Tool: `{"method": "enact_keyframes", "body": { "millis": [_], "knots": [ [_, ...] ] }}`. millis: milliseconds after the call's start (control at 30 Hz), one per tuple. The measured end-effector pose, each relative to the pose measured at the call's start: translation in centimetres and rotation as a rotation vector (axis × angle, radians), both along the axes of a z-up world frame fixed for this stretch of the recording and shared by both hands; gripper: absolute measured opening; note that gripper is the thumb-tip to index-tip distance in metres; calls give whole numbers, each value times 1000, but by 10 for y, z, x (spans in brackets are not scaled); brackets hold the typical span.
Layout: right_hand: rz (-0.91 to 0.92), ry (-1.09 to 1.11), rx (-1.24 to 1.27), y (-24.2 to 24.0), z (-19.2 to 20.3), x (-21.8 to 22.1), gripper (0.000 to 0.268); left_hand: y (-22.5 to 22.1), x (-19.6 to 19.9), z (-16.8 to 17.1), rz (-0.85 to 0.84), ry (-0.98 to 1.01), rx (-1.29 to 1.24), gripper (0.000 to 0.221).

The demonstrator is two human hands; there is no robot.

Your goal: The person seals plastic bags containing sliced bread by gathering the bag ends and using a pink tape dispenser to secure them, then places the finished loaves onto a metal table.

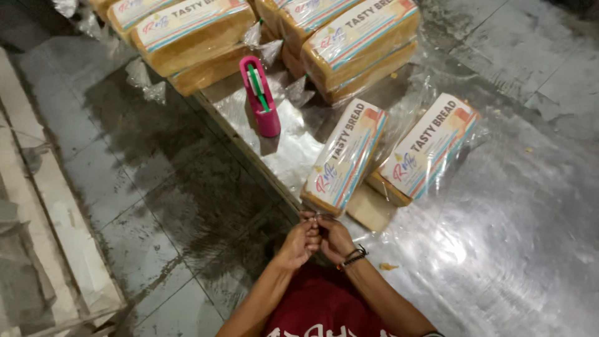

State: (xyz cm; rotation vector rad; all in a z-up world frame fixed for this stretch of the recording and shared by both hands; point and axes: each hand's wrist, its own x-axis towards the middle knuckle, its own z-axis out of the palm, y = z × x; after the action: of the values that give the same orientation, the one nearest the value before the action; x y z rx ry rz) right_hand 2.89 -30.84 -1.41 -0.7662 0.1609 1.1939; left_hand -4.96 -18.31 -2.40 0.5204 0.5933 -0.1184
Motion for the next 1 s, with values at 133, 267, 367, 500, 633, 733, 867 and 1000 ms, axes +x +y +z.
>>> {"method": "enact_keyframes", "body": {
  "millis": [133, 267, 367, 500, 633, 733, 867, 1000],
  "knots": [
    [-105, 50, 38, 21, 34, 6, 29, 24, 9, 26, -214, 36, 168, 23],
    [-401, 148, -35, 59, 52, 16, 15, 104, 30, 56, -235, -115, 1241, 25],
    [-497, 270, -47, 64, 42, 29, 8, 178, 76, 78, 284, 167, 1749, 42],
    [-594, 292, 107, 62, -19, 41, 8, 235, 162, 84, 548, 16, 1685, 49],
    [-694, 102, 218, 45, -53, 50, 12, 249, 186, 63, 308, -15, 1664, 49],
    [-726, -45, -78, 29, -38, 49, 14, 282, 176, 51, 232, -105, 1458, 43],
    [-787, -201, -232, 33, -11, 34, 20, 314, 168, 48, 238, -182, 1088, 34],
    [-777, -244, -245, 35, -7, 31, 19, 320, 196, 65, 324, 196, 786, 40]
  ]
}}
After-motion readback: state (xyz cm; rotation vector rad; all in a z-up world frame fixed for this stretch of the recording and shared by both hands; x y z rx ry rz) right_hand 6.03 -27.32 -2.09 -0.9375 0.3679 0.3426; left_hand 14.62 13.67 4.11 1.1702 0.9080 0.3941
